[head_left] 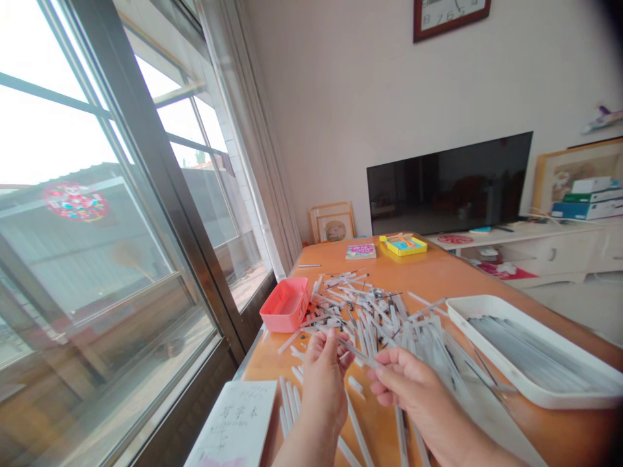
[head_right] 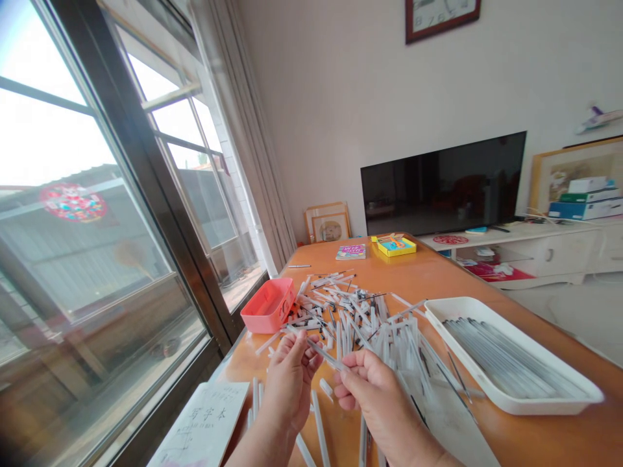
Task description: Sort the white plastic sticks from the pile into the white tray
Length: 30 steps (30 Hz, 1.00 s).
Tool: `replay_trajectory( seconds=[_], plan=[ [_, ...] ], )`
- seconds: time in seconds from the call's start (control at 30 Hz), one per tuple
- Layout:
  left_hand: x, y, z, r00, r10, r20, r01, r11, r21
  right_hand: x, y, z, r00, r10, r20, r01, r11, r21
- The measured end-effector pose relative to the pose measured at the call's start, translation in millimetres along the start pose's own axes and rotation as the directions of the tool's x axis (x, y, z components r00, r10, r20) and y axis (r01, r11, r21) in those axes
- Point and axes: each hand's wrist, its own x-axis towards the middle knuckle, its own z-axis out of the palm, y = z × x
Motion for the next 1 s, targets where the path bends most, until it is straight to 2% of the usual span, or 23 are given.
replay_trajectory(
  seconds=[0.27,0.37,0.77,1.0],
  plan=[
    [-7.8,-1.1,4.6,0.999,0.012,0.047,-0.017,0.993,0.115,-1.2,-1.7,-1.7,0.999,-0.026,-0.046,0.024,0.998,-0.053],
    [-8.9,-4.9,6.3,1.000,0.002,0.029,-0.004,0.996,0.091,-0.2,-0.6,-2.1,0.994,-0.057,-0.093,0.052,0.997,-0.055],
    [-15.2,-12.3,11.5,1.000,-0.022,0.004,0.022,0.999,-0.034,-3.3,-3.6,1.9,0.981,-0.137,-0.138,0.135,0.991,-0.024],
    [-17.4,-10.0,13.2,0.999,-0.034,-0.001,0.034,0.999,-0.010,-3.0,-1.4,-1.1,0.982,-0.144,-0.123,0.137,0.988,-0.064]
  ],
)
